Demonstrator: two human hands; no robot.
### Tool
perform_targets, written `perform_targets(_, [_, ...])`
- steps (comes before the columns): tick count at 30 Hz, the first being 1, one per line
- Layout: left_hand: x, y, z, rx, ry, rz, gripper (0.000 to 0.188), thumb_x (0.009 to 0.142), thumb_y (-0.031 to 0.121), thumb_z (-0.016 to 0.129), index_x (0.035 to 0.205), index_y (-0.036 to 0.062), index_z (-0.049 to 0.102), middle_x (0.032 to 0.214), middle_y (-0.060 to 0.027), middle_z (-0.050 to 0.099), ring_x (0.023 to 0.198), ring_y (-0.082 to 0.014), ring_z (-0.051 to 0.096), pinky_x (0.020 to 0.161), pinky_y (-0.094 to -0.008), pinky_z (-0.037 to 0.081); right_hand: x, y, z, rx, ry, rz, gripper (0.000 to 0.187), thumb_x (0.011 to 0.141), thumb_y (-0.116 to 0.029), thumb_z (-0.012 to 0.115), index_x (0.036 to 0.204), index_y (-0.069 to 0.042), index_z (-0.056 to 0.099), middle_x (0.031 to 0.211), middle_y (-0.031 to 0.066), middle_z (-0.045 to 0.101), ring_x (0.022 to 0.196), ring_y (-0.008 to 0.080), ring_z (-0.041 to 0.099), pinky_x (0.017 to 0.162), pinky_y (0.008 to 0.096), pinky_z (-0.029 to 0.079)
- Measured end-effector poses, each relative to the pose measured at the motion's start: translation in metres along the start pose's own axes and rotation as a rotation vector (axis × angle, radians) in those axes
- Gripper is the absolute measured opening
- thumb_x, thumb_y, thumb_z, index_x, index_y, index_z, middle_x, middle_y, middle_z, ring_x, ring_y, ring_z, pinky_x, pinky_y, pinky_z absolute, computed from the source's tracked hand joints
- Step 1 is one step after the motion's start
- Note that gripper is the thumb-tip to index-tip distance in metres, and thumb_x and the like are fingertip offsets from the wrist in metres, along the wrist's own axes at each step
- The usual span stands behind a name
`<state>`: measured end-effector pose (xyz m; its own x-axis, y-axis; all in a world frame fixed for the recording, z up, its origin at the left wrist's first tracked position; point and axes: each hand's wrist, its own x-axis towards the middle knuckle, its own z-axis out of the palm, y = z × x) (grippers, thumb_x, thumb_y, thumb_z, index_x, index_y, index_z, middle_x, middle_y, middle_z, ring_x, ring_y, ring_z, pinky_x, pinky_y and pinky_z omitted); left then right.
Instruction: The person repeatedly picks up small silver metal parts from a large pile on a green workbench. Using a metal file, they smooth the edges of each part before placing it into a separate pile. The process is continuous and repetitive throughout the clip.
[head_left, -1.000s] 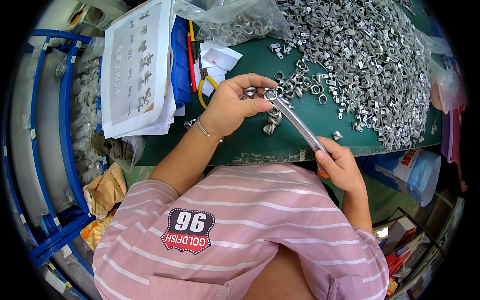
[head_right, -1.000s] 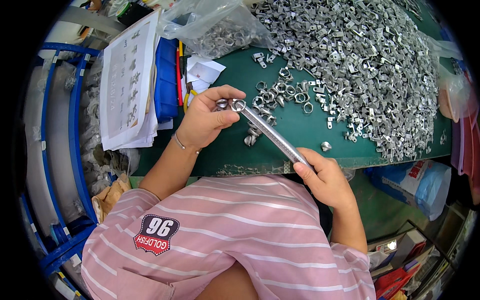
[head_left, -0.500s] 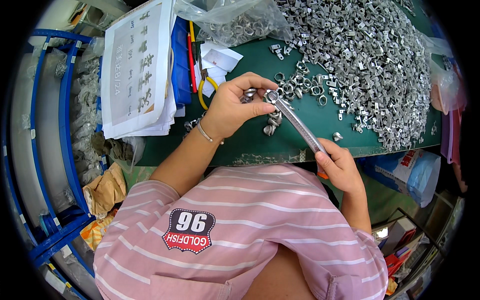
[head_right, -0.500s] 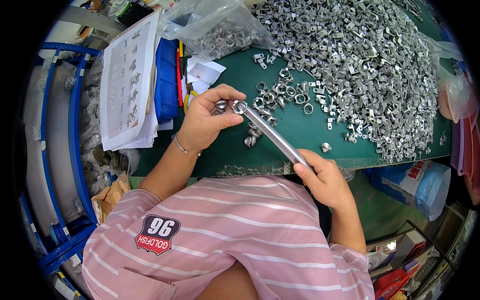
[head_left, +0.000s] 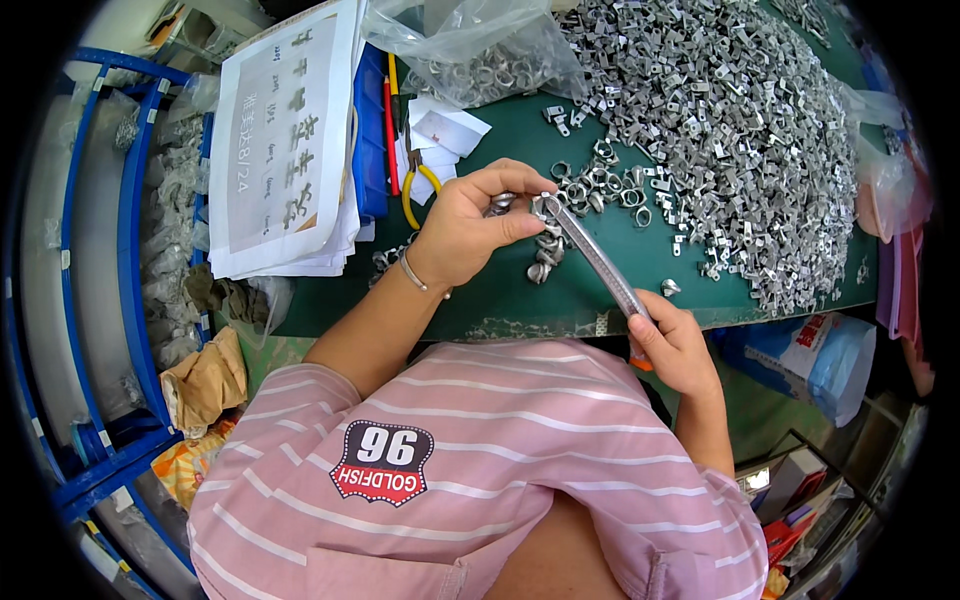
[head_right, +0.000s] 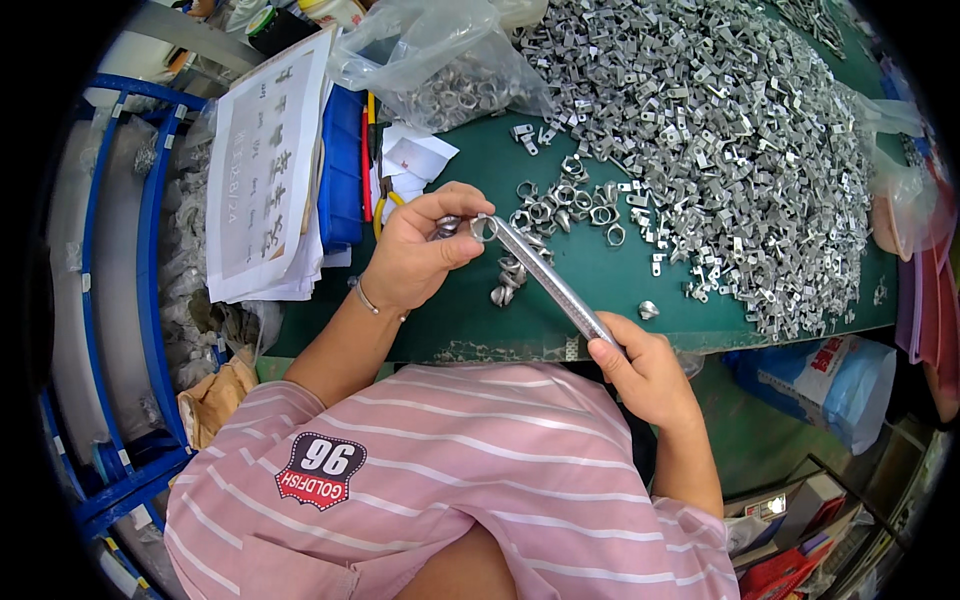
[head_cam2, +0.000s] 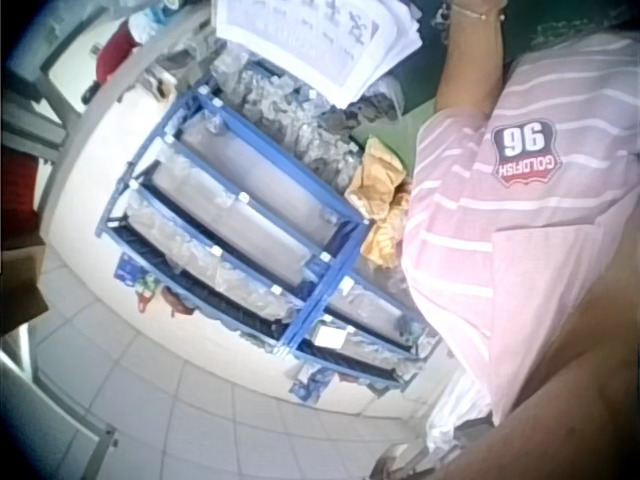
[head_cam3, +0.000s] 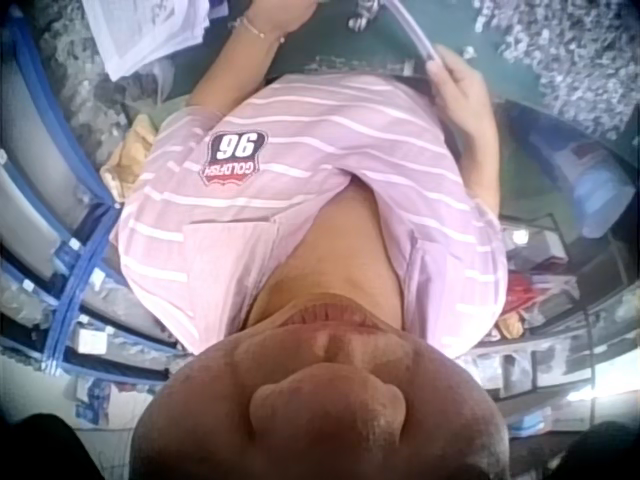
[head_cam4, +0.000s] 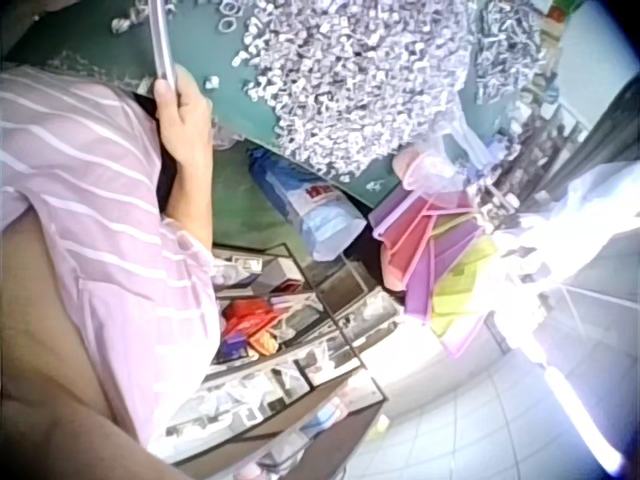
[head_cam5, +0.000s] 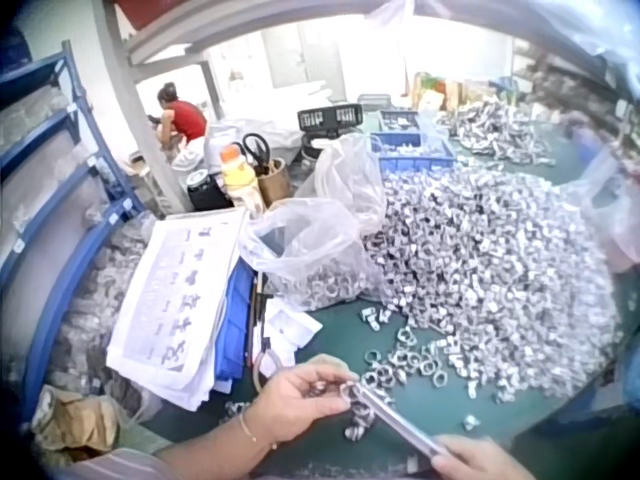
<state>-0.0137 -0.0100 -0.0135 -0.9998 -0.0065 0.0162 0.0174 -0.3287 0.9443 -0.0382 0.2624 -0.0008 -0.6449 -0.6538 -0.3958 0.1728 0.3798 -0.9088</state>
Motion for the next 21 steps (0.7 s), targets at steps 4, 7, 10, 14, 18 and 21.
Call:
perform_targets(4, [0.000, -0.001, 0.000, 0.013, -0.022, 0.047, 0.029, 0.072, -0.004, 0.065, 0.100, -0.0010, 0.059, 0.100, -0.0038, 0.048, 0.071, -0.0068, 0.044, 0.060, -0.0175, 0.038, 0.000, 0.000, 0.000, 0.003, 0.004, 0.005, 0.031, 0.088, -0.021, 0.052, 0.112, -0.001, 0.054, 0.063, -0.0002, 0.051, 0.056, 0.0069, 0.048, 0.052, 0.0223, 0.041])
perform_targets(7, [-0.002, 0.000, -0.001, 0.010, -0.025, 0.065, 0.028, 0.072, -0.005, 0.065, 0.100, -0.0006, 0.059, 0.100, -0.0045, 0.049, 0.072, -0.0071, 0.045, 0.060, -0.0179, 0.038, 0.000, 0.001, 0.001, 0.019, 0.003, 0.005, 0.031, 0.088, -0.021, 0.052, 0.112, -0.001, 0.054, 0.063, -0.0003, 0.051, 0.056, 0.0066, 0.048, 0.051, 0.0221, 0.041])
perform_targets(10, [-0.004, 0.001, -0.001, 0.004, -0.005, 0.056, 0.029, 0.073, -0.005, 0.064, 0.100, -0.0005, 0.058, 0.097, -0.0046, 0.051, 0.072, -0.0072, 0.046, 0.061, -0.0181, 0.039, 0.000, 0.000, 0.002, 0.029, 0.004, 0.010, 0.031, 0.088, -0.021, 0.052, 0.112, -0.001, 0.054, 0.063, -0.0004, 0.051, 0.055, 0.0064, 0.048, 0.051, 0.0218, 0.040])
perform_targets(14, [-0.007, 0.006, 0.002, -0.062, 0.039, -0.028, 0.030, 0.074, -0.005, 0.063, 0.103, -0.0012, 0.057, 0.092, -0.0042, 0.053, 0.069, -0.0066, 0.046, 0.057, -0.0172, 0.037, -0.001, 0.002, 0.003, 0.066, 0.015, 0.010, 0.031, 0.089, -0.020, 0.052, 0.112, 0.000, 0.054, 0.065, -0.0006, 0.051, 0.055, 0.0060, 0.047, 0.050, 0.0213, 0.039])
perform_targets(18, [-0.010, 0.012, 0.005, -0.092, -0.003, -0.108, 0.030, 0.076, -0.003, 0.061, 0.106, -0.0020, 0.056, 0.090, -0.0039, 0.053, 0.066, -0.0050, 0.044, 0.050, -0.0157, 0.033, -0.002, 0.000, 0.004, 0.138, 0.031, 0.031, 0.030, 0.089, -0.020, 0.052, 0.110, 0.001, 0.054, 0.067, -0.0014, 0.050, 0.056, 0.0052, 0.046, 0.050, 0.0200, 0.038])
perform_targets(21, [-0.011, 0.010, 0.007, -0.126, -0.056, -0.138, 0.032, 0.077, -0.003, 0.060, 0.109, -0.0028, 0.055, 0.089, -0.0036, 0.052, 0.066, -0.0039, 0.041, 0.047, -0.0150, 0.029, 0.002, -0.004, 0.006, 0.200, 0.029, 0.011, 0.029, 0.089, -0.020, 0.052, 0.108, 0.002, 0.054, 0.068, -0.0022, 0.049, 0.056, 0.0048, 0.045, 0.049, 0.0191, 0.037])
